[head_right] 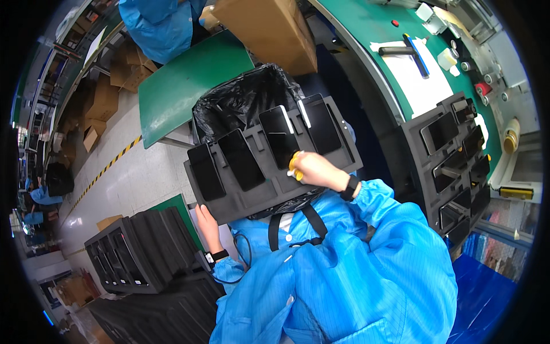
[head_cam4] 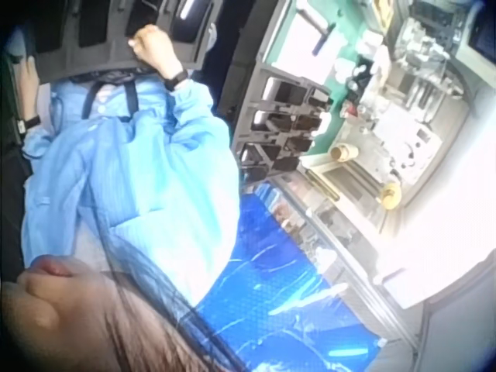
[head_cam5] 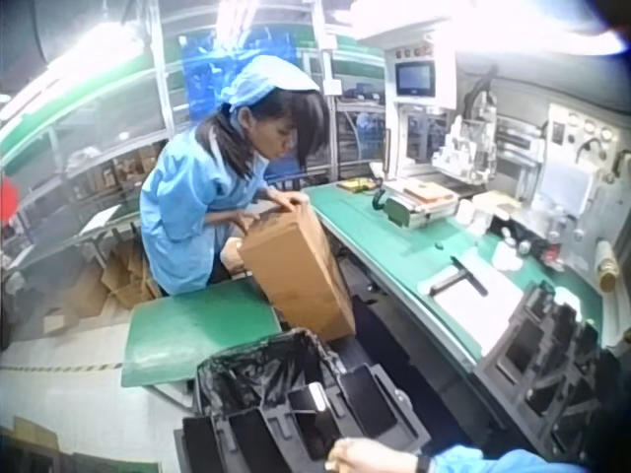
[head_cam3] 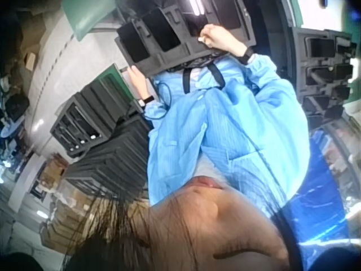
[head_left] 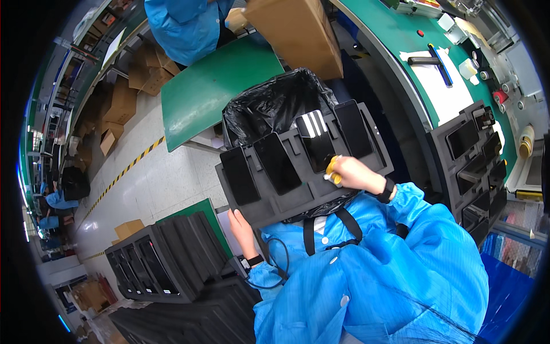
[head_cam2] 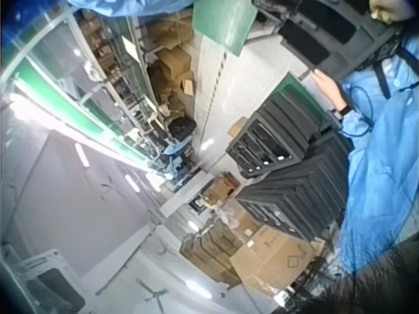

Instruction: The person is wiping down and inspecting black electronic panels or screens held in a foam tray using a cloth and a yellow tool.

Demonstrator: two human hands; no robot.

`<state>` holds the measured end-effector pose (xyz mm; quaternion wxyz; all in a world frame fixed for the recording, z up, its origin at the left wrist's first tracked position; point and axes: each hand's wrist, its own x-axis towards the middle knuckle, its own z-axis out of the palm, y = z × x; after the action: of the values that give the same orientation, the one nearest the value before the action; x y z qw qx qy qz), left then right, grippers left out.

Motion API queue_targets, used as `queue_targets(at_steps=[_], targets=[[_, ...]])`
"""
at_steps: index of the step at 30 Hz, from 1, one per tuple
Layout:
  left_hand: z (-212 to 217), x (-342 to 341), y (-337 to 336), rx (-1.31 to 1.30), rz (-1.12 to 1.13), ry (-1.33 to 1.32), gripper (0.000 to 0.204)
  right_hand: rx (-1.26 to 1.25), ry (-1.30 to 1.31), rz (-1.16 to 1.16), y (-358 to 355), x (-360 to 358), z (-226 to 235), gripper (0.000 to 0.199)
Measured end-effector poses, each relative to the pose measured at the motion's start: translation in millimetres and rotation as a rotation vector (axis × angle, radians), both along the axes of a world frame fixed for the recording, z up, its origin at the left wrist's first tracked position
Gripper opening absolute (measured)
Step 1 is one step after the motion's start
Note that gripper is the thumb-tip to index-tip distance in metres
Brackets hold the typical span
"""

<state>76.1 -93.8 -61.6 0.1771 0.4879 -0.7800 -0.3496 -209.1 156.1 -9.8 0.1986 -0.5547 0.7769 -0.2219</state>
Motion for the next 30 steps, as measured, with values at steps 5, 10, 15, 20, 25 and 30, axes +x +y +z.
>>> queue_targets(at_steps=[5,10,15,20,25,30], targets=[[-4.8,1.4,-0.8,-0.033,-0.033,0.030,0.044,-0.304,0.023,-0.331,-13.4,-46.7,8.6,0.013],[-4.7,1.2,2.2,-0.048,-0.003,0.012,0.045,-0.318,0.073,-0.083,-29.8,-25.0,-22.0,0.013],[-5.4,3.5,2.5,-0.031,0.004,0.009,0.044,-0.220,0.029,0.049,-30.8,-2.0,6.4,0.014],[1.6,0.5,2.0,0.021,0.001,0.049,0.043,-0.312,-0.064,-0.015,-65.2,-6.4,25.5,0.015],[-11.6,2.6,-4.4,0.004,0.013,0.021,0.039,-0.337,0.124,0.085,-97.7,10.6,-11.2,0.013],[-4.7,-0.3,0.2,-0.020,-0.003,0.085,0.036,-0.189,0.289,0.330,-78.2,42.8,-8.5,0.012]])
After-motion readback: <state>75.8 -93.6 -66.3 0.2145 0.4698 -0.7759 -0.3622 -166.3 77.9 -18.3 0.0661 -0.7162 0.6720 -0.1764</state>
